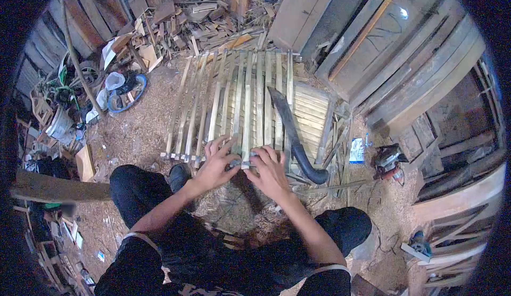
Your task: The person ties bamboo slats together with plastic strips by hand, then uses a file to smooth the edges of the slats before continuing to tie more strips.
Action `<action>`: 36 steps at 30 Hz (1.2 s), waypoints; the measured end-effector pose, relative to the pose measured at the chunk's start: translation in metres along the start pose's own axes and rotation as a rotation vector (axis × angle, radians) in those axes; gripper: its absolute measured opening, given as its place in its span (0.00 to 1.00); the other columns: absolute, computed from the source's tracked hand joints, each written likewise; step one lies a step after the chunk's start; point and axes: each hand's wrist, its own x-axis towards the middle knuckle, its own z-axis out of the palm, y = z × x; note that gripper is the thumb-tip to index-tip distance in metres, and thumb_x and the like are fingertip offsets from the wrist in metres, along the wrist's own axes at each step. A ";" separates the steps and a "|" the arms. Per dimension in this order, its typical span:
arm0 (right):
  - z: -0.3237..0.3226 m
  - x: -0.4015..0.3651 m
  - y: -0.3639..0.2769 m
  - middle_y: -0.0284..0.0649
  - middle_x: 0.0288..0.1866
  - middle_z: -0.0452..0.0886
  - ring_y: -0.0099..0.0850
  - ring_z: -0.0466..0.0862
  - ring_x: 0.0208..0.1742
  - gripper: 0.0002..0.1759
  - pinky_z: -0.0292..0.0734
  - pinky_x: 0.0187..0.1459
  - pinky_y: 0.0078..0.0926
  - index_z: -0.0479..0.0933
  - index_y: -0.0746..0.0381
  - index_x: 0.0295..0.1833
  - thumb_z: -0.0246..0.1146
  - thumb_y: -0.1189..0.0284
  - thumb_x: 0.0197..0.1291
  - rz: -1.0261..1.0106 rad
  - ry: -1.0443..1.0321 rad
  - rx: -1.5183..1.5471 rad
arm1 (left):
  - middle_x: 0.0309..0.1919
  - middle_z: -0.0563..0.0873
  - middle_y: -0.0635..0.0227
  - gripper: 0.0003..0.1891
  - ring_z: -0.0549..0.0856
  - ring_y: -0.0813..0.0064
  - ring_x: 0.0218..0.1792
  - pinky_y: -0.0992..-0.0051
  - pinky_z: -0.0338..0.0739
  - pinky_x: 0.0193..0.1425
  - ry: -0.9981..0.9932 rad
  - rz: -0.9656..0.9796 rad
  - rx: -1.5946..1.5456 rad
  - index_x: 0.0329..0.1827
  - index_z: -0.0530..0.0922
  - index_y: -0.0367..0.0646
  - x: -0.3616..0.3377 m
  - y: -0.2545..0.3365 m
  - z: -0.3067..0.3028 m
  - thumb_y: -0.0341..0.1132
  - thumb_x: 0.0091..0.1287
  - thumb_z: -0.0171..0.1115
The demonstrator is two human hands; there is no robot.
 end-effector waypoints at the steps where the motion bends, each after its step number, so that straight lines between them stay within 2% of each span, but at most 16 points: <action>1: -0.002 0.000 -0.001 0.37 0.65 0.77 0.37 0.70 0.72 0.18 0.55 0.69 0.53 0.85 0.61 0.47 0.74 0.60 0.58 0.011 -0.004 0.009 | 0.78 0.69 0.55 0.13 0.59 0.48 0.80 0.47 0.49 0.81 0.001 -0.002 0.002 0.48 0.88 0.45 -0.001 0.000 0.000 0.37 0.62 0.74; 19: -0.006 0.001 0.001 0.37 0.63 0.79 0.38 0.70 0.72 0.19 0.54 0.70 0.49 0.85 0.62 0.47 0.75 0.60 0.56 0.012 -0.023 0.068 | 0.76 0.70 0.58 0.11 0.59 0.47 0.80 0.38 0.44 0.79 0.019 -0.022 -0.013 0.44 0.89 0.47 0.000 0.001 0.002 0.39 0.61 0.75; 21: -0.008 0.001 0.001 0.38 0.63 0.79 0.38 0.70 0.72 0.19 0.54 0.70 0.49 0.85 0.62 0.47 0.75 0.60 0.57 0.013 -0.031 0.052 | 0.74 0.71 0.53 0.13 0.59 0.48 0.79 0.43 0.48 0.79 0.014 -0.012 0.007 0.46 0.88 0.44 0.000 0.001 0.002 0.39 0.62 0.74; 25: -0.009 -0.001 0.000 0.38 0.65 0.77 0.38 0.70 0.72 0.19 0.56 0.69 0.50 0.84 0.62 0.49 0.74 0.59 0.59 -0.025 -0.024 0.015 | 0.76 0.70 0.57 0.13 0.61 0.46 0.79 0.45 0.52 0.79 -0.015 -0.013 0.025 0.49 0.87 0.46 -0.003 0.002 0.003 0.38 0.64 0.73; 28: -0.007 -0.002 -0.001 0.39 0.67 0.75 0.39 0.69 0.72 0.18 0.56 0.69 0.51 0.83 0.62 0.48 0.73 0.60 0.61 -0.043 -0.011 -0.025 | 0.76 0.70 0.55 0.14 0.64 0.50 0.78 0.50 0.58 0.78 0.018 0.035 0.039 0.52 0.84 0.42 -0.005 0.005 0.007 0.36 0.66 0.71; 32: -0.010 -0.002 -0.004 0.41 0.67 0.75 0.40 0.69 0.73 0.16 0.56 0.70 0.50 0.82 0.62 0.48 0.72 0.62 0.62 -0.045 -0.035 -0.053 | 0.72 0.74 0.52 0.13 0.65 0.52 0.77 0.48 0.56 0.80 0.008 0.054 0.064 0.51 0.85 0.40 -0.003 0.005 0.005 0.35 0.66 0.68; 34: -0.014 -0.001 -0.005 0.42 0.67 0.75 0.40 0.69 0.73 0.16 0.56 0.71 0.49 0.82 0.62 0.48 0.72 0.62 0.63 -0.048 -0.042 -0.073 | 0.72 0.75 0.56 0.12 0.66 0.52 0.77 0.49 0.58 0.79 -0.006 0.110 0.097 0.49 0.86 0.41 0.000 0.008 -0.002 0.34 0.65 0.70; 36: -0.015 -0.002 -0.007 0.42 0.67 0.75 0.40 0.69 0.73 0.17 0.56 0.71 0.49 0.81 0.62 0.49 0.71 0.61 0.64 -0.059 -0.045 -0.070 | 0.71 0.76 0.56 0.11 0.66 0.52 0.77 0.49 0.58 0.79 -0.018 0.120 0.104 0.49 0.86 0.41 0.001 0.012 -0.013 0.33 0.65 0.70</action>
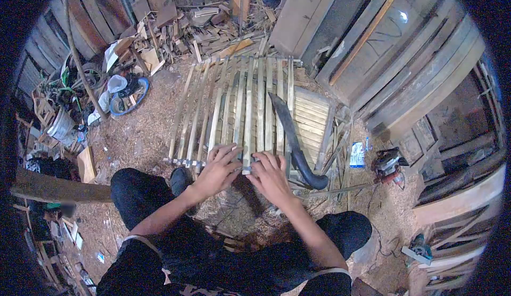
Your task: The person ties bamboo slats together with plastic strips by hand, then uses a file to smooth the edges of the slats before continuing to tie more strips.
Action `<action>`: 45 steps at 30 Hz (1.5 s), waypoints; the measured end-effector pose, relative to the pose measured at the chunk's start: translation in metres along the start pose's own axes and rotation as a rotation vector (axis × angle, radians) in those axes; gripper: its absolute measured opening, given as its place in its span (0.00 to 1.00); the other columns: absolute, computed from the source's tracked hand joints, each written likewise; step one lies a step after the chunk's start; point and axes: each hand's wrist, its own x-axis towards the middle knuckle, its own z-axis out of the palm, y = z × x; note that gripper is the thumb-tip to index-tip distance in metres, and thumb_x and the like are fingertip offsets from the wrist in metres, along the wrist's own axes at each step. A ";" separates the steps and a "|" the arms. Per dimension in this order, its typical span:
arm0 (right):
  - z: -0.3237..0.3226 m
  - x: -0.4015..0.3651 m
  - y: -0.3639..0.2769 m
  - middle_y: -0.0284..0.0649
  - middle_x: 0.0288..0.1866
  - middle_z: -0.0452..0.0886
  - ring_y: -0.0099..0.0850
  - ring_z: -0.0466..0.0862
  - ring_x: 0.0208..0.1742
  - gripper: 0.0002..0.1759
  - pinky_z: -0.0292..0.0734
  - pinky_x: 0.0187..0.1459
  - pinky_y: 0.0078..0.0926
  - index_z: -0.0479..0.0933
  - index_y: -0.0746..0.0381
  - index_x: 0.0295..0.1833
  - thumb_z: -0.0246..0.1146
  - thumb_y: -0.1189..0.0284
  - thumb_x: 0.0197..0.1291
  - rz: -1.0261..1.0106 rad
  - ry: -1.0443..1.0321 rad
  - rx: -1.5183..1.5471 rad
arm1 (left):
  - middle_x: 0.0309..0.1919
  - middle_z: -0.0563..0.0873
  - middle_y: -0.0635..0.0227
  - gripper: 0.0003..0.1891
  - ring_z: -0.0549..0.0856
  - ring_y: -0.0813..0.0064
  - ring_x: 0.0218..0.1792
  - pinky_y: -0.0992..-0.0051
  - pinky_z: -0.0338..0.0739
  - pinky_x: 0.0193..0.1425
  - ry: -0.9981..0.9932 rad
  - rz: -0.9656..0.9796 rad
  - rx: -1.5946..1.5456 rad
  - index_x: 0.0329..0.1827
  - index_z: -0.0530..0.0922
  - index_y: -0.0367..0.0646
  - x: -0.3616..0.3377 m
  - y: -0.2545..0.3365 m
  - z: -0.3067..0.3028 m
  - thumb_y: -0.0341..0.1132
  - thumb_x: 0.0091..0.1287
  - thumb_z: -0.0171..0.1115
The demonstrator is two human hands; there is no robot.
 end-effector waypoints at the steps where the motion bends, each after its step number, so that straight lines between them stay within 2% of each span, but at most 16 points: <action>1: 0.002 -0.001 0.000 0.42 0.67 0.75 0.40 0.69 0.73 0.17 0.56 0.71 0.49 0.81 0.62 0.49 0.71 0.61 0.64 0.001 0.000 -0.001 | 0.70 0.76 0.57 0.11 0.67 0.52 0.76 0.49 0.58 0.80 -0.017 0.007 0.005 0.48 0.86 0.41 -0.001 0.001 -0.003 0.33 0.65 0.70; 8: -0.005 -0.005 0.000 0.44 0.71 0.71 0.43 0.66 0.76 0.24 0.55 0.73 0.51 0.80 0.61 0.57 0.72 0.59 0.62 -0.015 -0.038 -0.020 | 0.68 0.77 0.54 0.16 0.69 0.52 0.75 0.50 0.60 0.79 0.045 -0.049 -0.048 0.52 0.85 0.40 -0.008 -0.002 0.009 0.34 0.61 0.70; 10: -0.016 -0.004 -0.001 0.48 0.76 0.65 0.48 0.63 0.78 0.38 0.54 0.75 0.55 0.75 0.60 0.67 0.78 0.58 0.54 0.058 -0.083 -0.043 | 0.69 0.77 0.53 0.20 0.69 0.51 0.74 0.49 0.60 0.79 0.042 -0.083 -0.075 0.56 0.83 0.40 -0.007 0.000 0.008 0.36 0.61 0.70; 11: -0.021 -0.004 0.000 0.48 0.76 0.65 0.48 0.63 0.78 0.38 0.54 0.75 0.55 0.75 0.60 0.67 0.78 0.58 0.54 0.058 -0.082 -0.042 | 0.69 0.77 0.52 0.24 0.69 0.50 0.74 0.49 0.60 0.79 0.039 -0.117 -0.101 0.60 0.81 0.40 -0.006 0.001 0.006 0.38 0.61 0.69; 14: -0.027 -0.013 0.014 0.51 0.80 0.59 0.53 0.60 0.80 0.65 0.51 0.77 0.62 0.58 0.52 0.83 0.86 0.59 0.38 0.214 -0.081 -0.045 | 0.73 0.74 0.55 0.27 0.67 0.52 0.77 0.50 0.59 0.80 -0.019 -0.061 -0.076 0.66 0.78 0.44 0.002 0.009 -0.002 0.40 0.63 0.68; 17: -0.052 -0.015 0.002 0.52 0.82 0.57 0.53 0.59 0.81 0.70 0.52 0.76 0.62 0.52 0.48 0.86 0.86 0.59 0.38 0.351 -0.173 -0.204 | 0.74 0.73 0.54 0.27 0.67 0.53 0.78 0.50 0.58 0.81 -0.020 -0.011 -0.060 0.66 0.78 0.44 0.009 0.016 0.007 0.45 0.66 0.67; 23: -0.064 -0.032 0.028 0.57 0.74 0.66 0.57 0.69 0.74 0.62 0.64 0.70 0.60 0.50 0.49 0.86 0.81 0.62 0.50 0.652 -0.121 -0.018 | 0.75 0.72 0.55 0.29 0.67 0.54 0.78 0.51 0.57 0.80 -0.098 0.058 -0.027 0.70 0.77 0.46 0.018 0.025 0.023 0.50 0.71 0.66; 25: -0.065 -0.036 0.033 0.59 0.71 0.70 0.58 0.72 0.71 0.58 0.64 0.70 0.58 0.52 0.50 0.85 0.79 0.62 0.54 0.646 -0.219 0.067 | 0.76 0.71 0.55 0.29 0.67 0.55 0.78 0.51 0.58 0.80 -0.118 0.058 -0.022 0.70 0.77 0.45 0.021 0.027 0.025 0.50 0.71 0.66; 26: -0.063 -0.041 0.036 0.59 0.64 0.77 0.59 0.77 0.65 0.51 0.70 0.66 0.55 0.55 0.53 0.83 0.76 0.67 0.59 0.559 -0.112 0.049 | 0.76 0.72 0.56 0.29 0.67 0.54 0.78 0.51 0.58 0.80 -0.108 0.041 -0.021 0.70 0.77 0.45 0.021 0.027 0.029 0.51 0.71 0.66; 29: -0.061 -0.047 0.047 0.59 0.56 0.81 0.60 0.80 0.60 0.42 0.77 0.58 0.53 0.61 0.57 0.79 0.72 0.74 0.61 0.515 0.099 0.162 | 0.75 0.73 0.55 0.29 0.68 0.55 0.78 0.51 0.57 0.81 -0.127 0.056 -0.012 0.70 0.77 0.44 0.026 0.028 0.030 0.51 0.71 0.66; 30: -0.062 -0.045 0.047 0.58 0.49 0.83 0.59 0.83 0.52 0.33 0.79 0.51 0.53 0.65 0.60 0.72 0.68 0.79 0.61 0.442 0.165 0.070 | 0.73 0.75 0.55 0.28 0.69 0.59 0.76 0.51 0.56 0.80 -0.074 0.089 -0.006 0.65 0.79 0.40 0.029 0.030 0.030 0.51 0.70 0.66; 33: -0.067 -0.040 0.042 0.56 0.50 0.83 0.57 0.81 0.54 0.27 0.77 0.50 0.54 0.67 0.58 0.67 0.66 0.78 0.65 0.527 0.223 0.091 | 0.75 0.74 0.56 0.29 0.68 0.57 0.78 0.51 0.56 0.82 -0.184 0.061 -0.007 0.69 0.79 0.44 0.030 0.030 0.027 0.52 0.71 0.66; 39: -0.044 -0.027 0.075 0.53 0.45 0.82 0.54 0.80 0.52 0.19 0.78 0.51 0.52 0.69 0.61 0.57 0.66 0.77 0.64 0.598 0.375 -0.157 | 0.72 0.78 0.57 0.27 0.74 0.59 0.74 0.54 0.56 0.83 -0.115 0.095 -0.107 0.67 0.80 0.44 0.033 0.029 0.033 0.50 0.70 0.68; 40: -0.045 -0.022 0.077 0.53 0.47 0.82 0.54 0.79 0.53 0.18 0.79 0.50 0.51 0.69 0.61 0.57 0.65 0.77 0.64 0.676 0.301 -0.175 | 0.71 0.78 0.57 0.28 0.74 0.59 0.74 0.53 0.56 0.82 -0.110 0.093 -0.086 0.68 0.79 0.45 0.032 0.030 0.034 0.50 0.69 0.69; 44: -0.046 -0.017 0.080 0.55 0.52 0.81 0.53 0.77 0.59 0.18 0.77 0.56 0.49 0.71 0.61 0.58 0.65 0.76 0.65 0.660 0.218 -0.206 | 0.73 0.75 0.57 0.31 0.71 0.58 0.75 0.52 0.56 0.81 -0.099 0.090 -0.037 0.72 0.76 0.48 0.035 0.037 0.033 0.50 0.68 0.69; 45: -0.048 -0.017 0.072 0.56 0.58 0.78 0.52 0.75 0.62 0.18 0.73 0.60 0.51 0.73 0.61 0.60 0.65 0.74 0.66 0.590 0.243 -0.198 | 0.74 0.74 0.57 0.32 0.70 0.58 0.76 0.52 0.56 0.82 -0.105 0.086 -0.043 0.73 0.75 0.48 0.036 0.038 0.034 0.50 0.68 0.69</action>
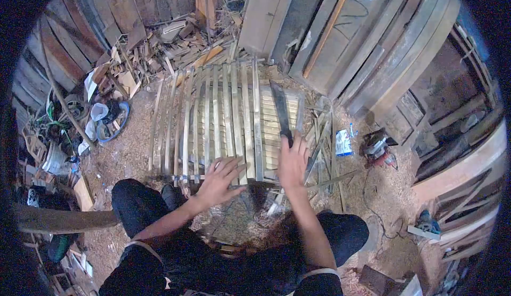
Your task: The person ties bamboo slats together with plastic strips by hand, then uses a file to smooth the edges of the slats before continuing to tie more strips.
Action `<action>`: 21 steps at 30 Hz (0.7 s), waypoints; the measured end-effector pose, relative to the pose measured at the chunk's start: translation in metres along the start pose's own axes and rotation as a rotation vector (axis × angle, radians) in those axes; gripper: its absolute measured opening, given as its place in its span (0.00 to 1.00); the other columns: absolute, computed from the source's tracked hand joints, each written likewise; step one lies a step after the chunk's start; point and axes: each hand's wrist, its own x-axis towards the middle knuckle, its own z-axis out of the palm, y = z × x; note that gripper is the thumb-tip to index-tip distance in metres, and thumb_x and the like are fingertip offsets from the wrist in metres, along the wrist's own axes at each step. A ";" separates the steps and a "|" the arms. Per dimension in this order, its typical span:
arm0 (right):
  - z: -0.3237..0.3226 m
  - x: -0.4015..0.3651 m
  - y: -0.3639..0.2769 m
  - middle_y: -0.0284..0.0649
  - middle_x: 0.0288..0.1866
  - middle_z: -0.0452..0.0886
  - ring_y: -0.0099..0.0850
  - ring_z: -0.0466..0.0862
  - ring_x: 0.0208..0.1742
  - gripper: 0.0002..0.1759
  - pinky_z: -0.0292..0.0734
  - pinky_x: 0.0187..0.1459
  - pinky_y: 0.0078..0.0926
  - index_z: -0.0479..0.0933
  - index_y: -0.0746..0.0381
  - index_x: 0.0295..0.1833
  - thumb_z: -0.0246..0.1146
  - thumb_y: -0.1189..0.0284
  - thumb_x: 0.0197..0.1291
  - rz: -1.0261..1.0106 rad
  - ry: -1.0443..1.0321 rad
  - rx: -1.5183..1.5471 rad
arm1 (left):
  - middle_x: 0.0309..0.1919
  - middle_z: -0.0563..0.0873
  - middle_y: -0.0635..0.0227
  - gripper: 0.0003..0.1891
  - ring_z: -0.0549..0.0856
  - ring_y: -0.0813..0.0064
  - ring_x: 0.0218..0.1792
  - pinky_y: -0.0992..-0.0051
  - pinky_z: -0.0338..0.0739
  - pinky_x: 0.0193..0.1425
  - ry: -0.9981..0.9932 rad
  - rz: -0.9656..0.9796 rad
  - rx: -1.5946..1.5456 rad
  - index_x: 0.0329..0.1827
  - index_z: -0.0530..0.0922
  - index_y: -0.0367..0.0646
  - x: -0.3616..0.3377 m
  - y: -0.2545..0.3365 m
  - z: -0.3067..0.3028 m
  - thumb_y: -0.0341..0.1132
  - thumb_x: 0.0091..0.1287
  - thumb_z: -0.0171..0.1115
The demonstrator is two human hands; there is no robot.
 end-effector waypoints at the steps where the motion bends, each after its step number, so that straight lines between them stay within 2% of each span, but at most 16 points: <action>1: -0.004 -0.006 -0.006 0.57 0.63 0.75 0.52 0.74 0.65 0.19 0.68 0.64 0.54 0.74 0.60 0.61 0.66 0.71 0.67 -0.066 0.024 0.024 | 0.75 0.73 0.58 0.32 0.69 0.57 0.77 0.52 0.55 0.82 -0.017 -0.005 -0.004 0.74 0.75 0.50 0.000 -0.001 0.002 0.49 0.69 0.68; 2: -0.005 -0.011 -0.010 0.58 0.69 0.71 0.51 0.72 0.68 0.20 0.63 0.69 0.56 0.75 0.60 0.63 0.67 0.68 0.68 -0.133 0.047 0.049 | 0.75 0.73 0.58 0.32 0.69 0.57 0.77 0.52 0.55 0.82 -0.016 -0.011 -0.004 0.74 0.75 0.50 -0.001 -0.002 0.002 0.49 0.69 0.68; 3: 0.008 -0.016 -0.006 0.54 0.71 0.70 0.50 0.69 0.71 0.24 0.58 0.70 0.59 0.75 0.58 0.65 0.69 0.62 0.68 -0.169 -0.048 0.229 | 0.75 0.72 0.59 0.32 0.68 0.57 0.77 0.51 0.55 0.82 -0.024 0.006 0.011 0.74 0.75 0.51 -0.001 -0.004 0.003 0.49 0.68 0.68; 4: 0.000 -0.022 -0.012 0.54 0.71 0.70 0.50 0.69 0.71 0.24 0.58 0.70 0.59 0.75 0.58 0.65 0.69 0.62 0.68 -0.174 -0.054 0.228 | 0.76 0.72 0.60 0.32 0.68 0.57 0.77 0.51 0.54 0.83 -0.032 0.022 0.022 0.75 0.74 0.51 -0.001 -0.004 0.004 0.48 0.68 0.68; 6: -0.018 -0.038 -0.022 0.49 0.72 0.70 0.49 0.66 0.75 0.27 0.55 0.72 0.59 0.74 0.53 0.68 0.71 0.61 0.65 -0.344 -0.283 0.151 | 0.76 0.72 0.59 0.32 0.67 0.57 0.78 0.50 0.55 0.82 -0.035 0.031 0.024 0.74 0.75 0.50 0.000 -0.002 0.004 0.47 0.67 0.68; 7: -0.019 -0.043 -0.021 0.45 0.72 0.70 0.47 0.65 0.76 0.29 0.52 0.73 0.59 0.75 0.50 0.68 0.74 0.63 0.61 -0.325 -0.330 0.171 | 0.76 0.73 0.59 0.31 0.67 0.57 0.78 0.50 0.55 0.82 -0.042 0.046 0.031 0.74 0.76 0.48 0.000 -0.001 0.003 0.45 0.67 0.69; 10: -0.017 -0.043 -0.010 0.44 0.71 0.70 0.45 0.65 0.76 0.29 0.52 0.73 0.59 0.76 0.51 0.67 0.74 0.64 0.59 -0.356 -0.293 0.082 | 0.78 0.70 0.64 0.33 0.63 0.57 0.81 0.47 0.53 0.83 -0.119 0.041 0.053 0.76 0.74 0.54 0.002 0.002 -0.003 0.44 0.67 0.68; 11: -0.019 -0.043 -0.008 0.42 0.71 0.71 0.44 0.66 0.75 0.28 0.52 0.72 0.59 0.78 0.52 0.65 0.74 0.68 0.58 -0.345 -0.286 0.112 | 0.79 0.69 0.65 0.32 0.62 0.57 0.81 0.45 0.53 0.83 -0.129 0.041 0.040 0.76 0.74 0.54 0.002 0.002 -0.003 0.43 0.67 0.67; 18: -0.024 -0.042 0.003 0.45 0.72 0.70 0.45 0.65 0.75 0.24 0.52 0.72 0.57 0.82 0.55 0.59 0.73 0.67 0.55 -0.286 -0.311 0.066 | 0.79 0.70 0.64 0.32 0.63 0.57 0.81 0.45 0.52 0.83 -0.150 0.098 0.058 0.76 0.75 0.55 0.005 -0.001 0.001 0.43 0.66 0.67; 21: -0.009 -0.045 -0.004 0.48 0.73 0.68 0.47 0.64 0.76 0.23 0.51 0.73 0.59 0.83 0.58 0.56 0.74 0.66 0.54 -0.276 -0.248 0.111 | 0.76 0.74 0.63 0.30 0.65 0.57 0.79 0.45 0.48 0.84 -0.140 0.061 0.010 0.74 0.77 0.54 0.007 0.003 -0.001 0.44 0.67 0.67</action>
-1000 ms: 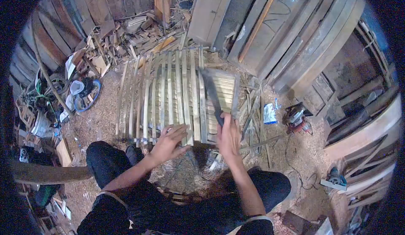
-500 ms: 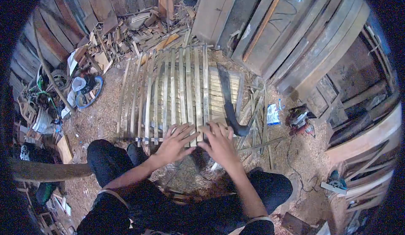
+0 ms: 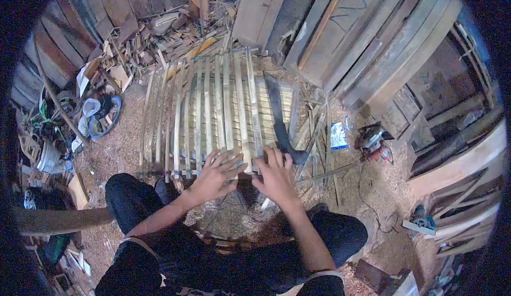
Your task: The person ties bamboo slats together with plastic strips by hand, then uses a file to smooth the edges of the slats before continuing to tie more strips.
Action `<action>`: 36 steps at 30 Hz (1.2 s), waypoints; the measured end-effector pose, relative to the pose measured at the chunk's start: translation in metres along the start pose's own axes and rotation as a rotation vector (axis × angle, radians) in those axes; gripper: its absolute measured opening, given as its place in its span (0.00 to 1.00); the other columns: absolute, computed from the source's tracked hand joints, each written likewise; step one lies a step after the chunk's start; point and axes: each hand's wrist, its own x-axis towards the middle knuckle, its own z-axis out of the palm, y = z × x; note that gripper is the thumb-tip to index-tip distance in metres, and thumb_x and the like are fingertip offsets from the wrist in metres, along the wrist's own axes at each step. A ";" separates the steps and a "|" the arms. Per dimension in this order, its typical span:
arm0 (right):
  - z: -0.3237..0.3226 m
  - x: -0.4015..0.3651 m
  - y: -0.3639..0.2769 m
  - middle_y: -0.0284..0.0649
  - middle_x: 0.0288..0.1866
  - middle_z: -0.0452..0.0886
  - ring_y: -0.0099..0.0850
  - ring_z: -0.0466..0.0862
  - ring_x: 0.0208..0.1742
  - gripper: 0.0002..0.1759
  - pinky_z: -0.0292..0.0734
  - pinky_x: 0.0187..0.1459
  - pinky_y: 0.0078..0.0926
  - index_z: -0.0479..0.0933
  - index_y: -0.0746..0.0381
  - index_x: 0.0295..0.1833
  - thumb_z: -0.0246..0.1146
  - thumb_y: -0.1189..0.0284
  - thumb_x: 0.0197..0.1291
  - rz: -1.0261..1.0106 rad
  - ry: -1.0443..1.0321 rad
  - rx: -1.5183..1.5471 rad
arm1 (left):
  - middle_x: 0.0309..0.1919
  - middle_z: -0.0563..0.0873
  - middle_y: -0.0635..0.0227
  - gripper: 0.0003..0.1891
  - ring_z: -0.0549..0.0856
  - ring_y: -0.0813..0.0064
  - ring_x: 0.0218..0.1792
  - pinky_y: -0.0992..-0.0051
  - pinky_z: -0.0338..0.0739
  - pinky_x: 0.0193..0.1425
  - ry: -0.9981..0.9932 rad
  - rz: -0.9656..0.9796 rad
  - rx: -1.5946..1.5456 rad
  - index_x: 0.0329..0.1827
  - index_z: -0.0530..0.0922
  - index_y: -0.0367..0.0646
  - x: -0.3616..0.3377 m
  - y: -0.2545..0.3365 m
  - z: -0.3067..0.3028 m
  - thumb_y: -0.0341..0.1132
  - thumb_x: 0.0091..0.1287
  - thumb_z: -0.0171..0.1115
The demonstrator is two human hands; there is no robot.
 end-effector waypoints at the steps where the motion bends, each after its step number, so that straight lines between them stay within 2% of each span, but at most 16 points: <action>1: 0.001 0.000 0.000 0.48 0.73 0.68 0.47 0.64 0.76 0.23 0.51 0.73 0.59 0.83 0.58 0.56 0.74 0.66 0.54 0.001 0.005 0.001 | 0.76 0.74 0.63 0.30 0.65 0.57 0.79 0.45 0.48 0.84 -0.001 0.003 0.004 0.74 0.77 0.54 0.000 0.000 0.001 0.44 0.67 0.67; 3: 0.001 0.002 -0.002 0.48 0.74 0.67 0.48 0.63 0.77 0.20 0.52 0.73 0.59 0.84 0.58 0.54 0.73 0.67 0.55 -0.038 0.054 -0.066 | 0.73 0.78 0.63 0.29 0.66 0.58 0.78 0.46 0.49 0.84 0.066 0.001 -0.018 0.72 0.79 0.53 0.001 -0.001 0.006 0.44 0.66 0.68; 6: 0.003 0.003 0.001 0.45 0.72 0.71 0.46 0.68 0.74 0.16 0.56 0.71 0.59 0.85 0.57 0.51 0.73 0.68 0.56 -0.047 0.060 -0.046 | 0.70 0.80 0.64 0.28 0.68 0.59 0.78 0.46 0.50 0.84 0.090 -0.018 -0.050 0.70 0.81 0.52 0.003 -0.002 0.013 0.44 0.66 0.69; 11: 0.005 0.001 0.004 0.40 0.69 0.77 0.43 0.74 0.69 0.11 0.58 0.69 0.57 0.85 0.55 0.47 0.72 0.68 0.57 -0.088 0.093 -0.029 | 0.70 0.80 0.64 0.27 0.68 0.59 0.77 0.46 0.50 0.84 0.072 -0.028 -0.066 0.69 0.81 0.50 0.004 0.001 0.009 0.42 0.65 0.70; 13: 0.006 0.001 0.004 0.39 0.68 0.77 0.42 0.75 0.68 0.09 0.59 0.69 0.57 0.86 0.55 0.45 0.71 0.68 0.59 -0.046 0.099 0.055 | 0.69 0.81 0.65 0.28 0.68 0.59 0.77 0.46 0.50 0.84 0.068 -0.025 -0.053 0.69 0.81 0.49 0.003 0.001 0.009 0.41 0.64 0.70; 15: 0.007 0.001 0.004 0.39 0.69 0.77 0.42 0.76 0.67 0.09 0.59 0.68 0.57 0.86 0.55 0.45 0.71 0.68 0.59 -0.035 0.092 0.063 | 0.65 0.84 0.62 0.25 0.71 0.59 0.75 0.49 0.53 0.82 0.137 0.022 -0.018 0.65 0.83 0.47 0.004 0.001 0.010 0.41 0.64 0.69; 18: 0.007 0.001 0.004 0.38 0.69 0.77 0.42 0.77 0.67 0.09 0.62 0.66 0.57 0.86 0.55 0.46 0.70 0.68 0.60 0.006 0.078 0.099 | 0.67 0.83 0.64 0.28 0.68 0.59 0.77 0.47 0.50 0.84 0.074 0.007 -0.048 0.69 0.81 0.48 0.004 0.001 0.006 0.39 0.64 0.70; 26: 0.006 0.006 0.007 0.39 0.71 0.74 0.43 0.77 0.68 0.10 0.68 0.62 0.57 0.85 0.59 0.47 0.71 0.72 0.60 0.026 0.061 0.110 | 0.64 0.86 0.69 0.24 0.72 0.63 0.75 0.49 0.53 0.82 0.158 -0.029 -0.119 0.66 0.83 0.48 0.008 0.003 0.014 0.38 0.66 0.70; 31: 0.005 0.013 0.012 0.41 0.71 0.73 0.44 0.77 0.69 0.14 0.71 0.62 0.51 0.85 0.61 0.50 0.71 0.76 0.57 -0.016 0.032 0.178 | 0.61 0.88 0.71 0.20 0.75 0.65 0.72 0.52 0.57 0.80 0.226 -0.033 -0.150 0.61 0.86 0.48 0.010 0.003 0.018 0.35 0.65 0.71; 36: -0.006 0.014 0.006 0.43 0.71 0.72 0.47 0.77 0.68 0.19 0.71 0.63 0.47 0.83 0.60 0.55 0.73 0.77 0.56 0.017 -0.001 0.178 | 0.58 0.88 0.69 0.19 0.77 0.65 0.70 0.54 0.60 0.78 0.260 -0.102 -0.123 0.58 0.87 0.48 0.012 0.008 0.020 0.32 0.62 0.72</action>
